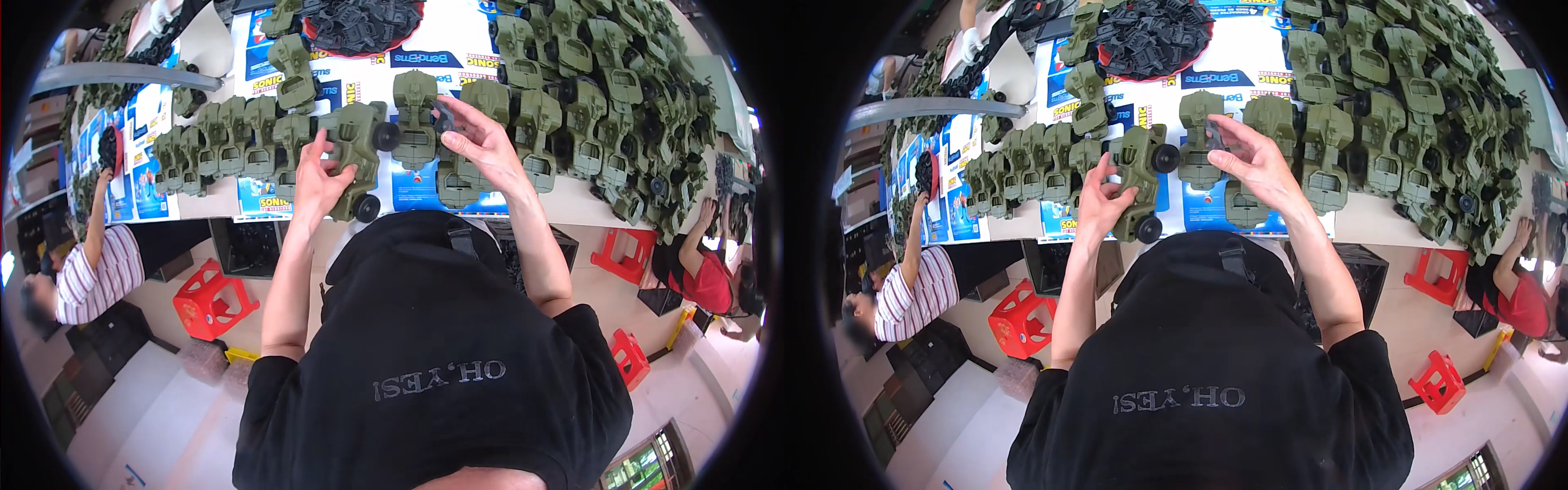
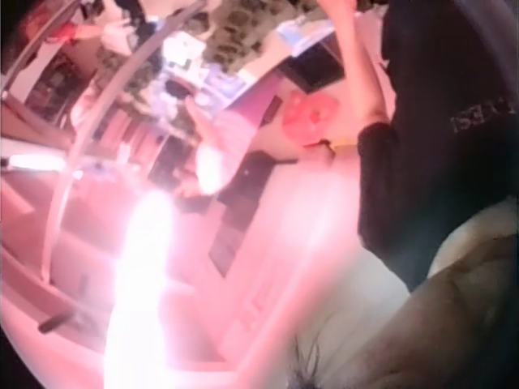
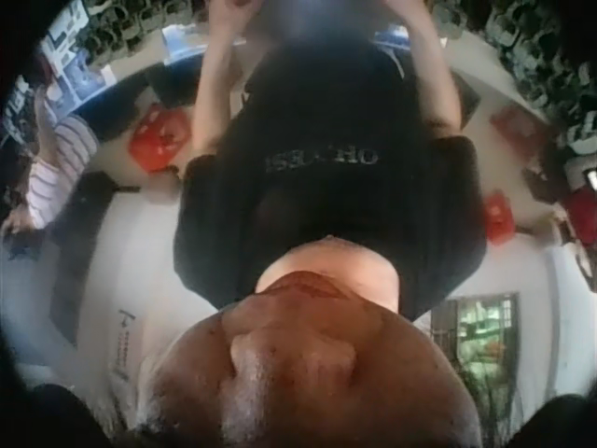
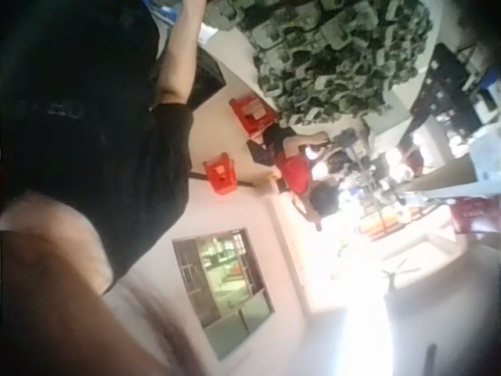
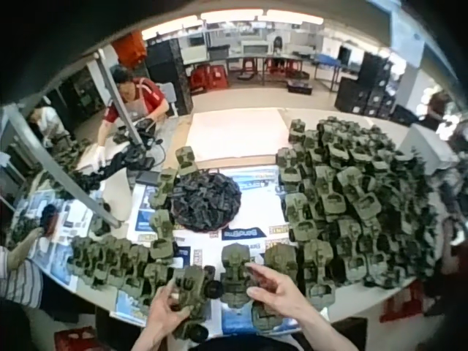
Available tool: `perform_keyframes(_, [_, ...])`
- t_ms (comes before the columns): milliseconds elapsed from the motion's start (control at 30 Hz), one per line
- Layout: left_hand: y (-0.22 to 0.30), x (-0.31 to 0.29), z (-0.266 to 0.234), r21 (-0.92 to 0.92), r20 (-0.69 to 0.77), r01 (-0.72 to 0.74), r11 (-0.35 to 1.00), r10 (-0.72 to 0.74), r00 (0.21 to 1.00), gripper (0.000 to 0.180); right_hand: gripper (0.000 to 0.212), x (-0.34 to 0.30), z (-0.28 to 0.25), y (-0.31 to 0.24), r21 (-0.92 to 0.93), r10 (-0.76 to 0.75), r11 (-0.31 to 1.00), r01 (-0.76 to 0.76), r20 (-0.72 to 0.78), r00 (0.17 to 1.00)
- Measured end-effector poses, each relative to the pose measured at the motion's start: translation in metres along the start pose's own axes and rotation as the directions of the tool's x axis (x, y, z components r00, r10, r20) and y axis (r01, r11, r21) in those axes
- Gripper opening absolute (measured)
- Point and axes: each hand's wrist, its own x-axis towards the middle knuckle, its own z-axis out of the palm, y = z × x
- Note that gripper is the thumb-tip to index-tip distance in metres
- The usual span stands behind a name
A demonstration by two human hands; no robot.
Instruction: The person assembles green plastic toy bodies with black wheels. They pick up a green body, attach a black wheel to each side, and place the assembled unit on a table. This process is repeated for multiple units.
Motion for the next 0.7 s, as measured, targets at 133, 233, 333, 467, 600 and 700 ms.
perform_keyframes(133, [0.009,-0.011,-0.009,-0.432,0.166,0.154,0.889,-0.089,0.982,0.07,0.055,0.013,0.012,0.005,0.045,-0.012,0.999,0.015,-0.059,0.998])
perform_keyframes(233, [0.02,-0.007,-0.007,-0.646,0.287,0.35,0.678,-0.209,0.935,0.069,0.049,0.032,0.031,0.015,0.064,-0.047,0.996,0.056,-0.133,0.99])
perform_keyframes(333, [0.041,-0.012,-0.002,-0.705,0.264,0.357,0.612,-0.241,0.934,0.06,0.049,0.053,0.052,0.027,0.088,-0.102,0.99,0.113,-0.129,0.986])
perform_keyframes(467, [0.057,-0.032,-0.011,-0.768,0.362,0.352,0.535,-0.092,0.928,0.052,0.043,0.053,0.072,0.03,0.025,-0.03,0.999,0.033,-0.13,0.991])
perform_keyframes(600, [0.073,-0.043,-0.038,-0.272,0.468,-0.085,0.958,0.209,0.859,0.063,0.04,0.038,0.073,0.047,0.308,0.277,0.907,-0.286,0.074,0.958])
perform_keyframes(700, [0.073,-0.041,-0.032,0.182,0.524,-0.684,0.706,0.519,0.675,0.083,0.04,0.01,0.093,0.037,0.401,0.117,0.88,-0.255,0.339,0.934])
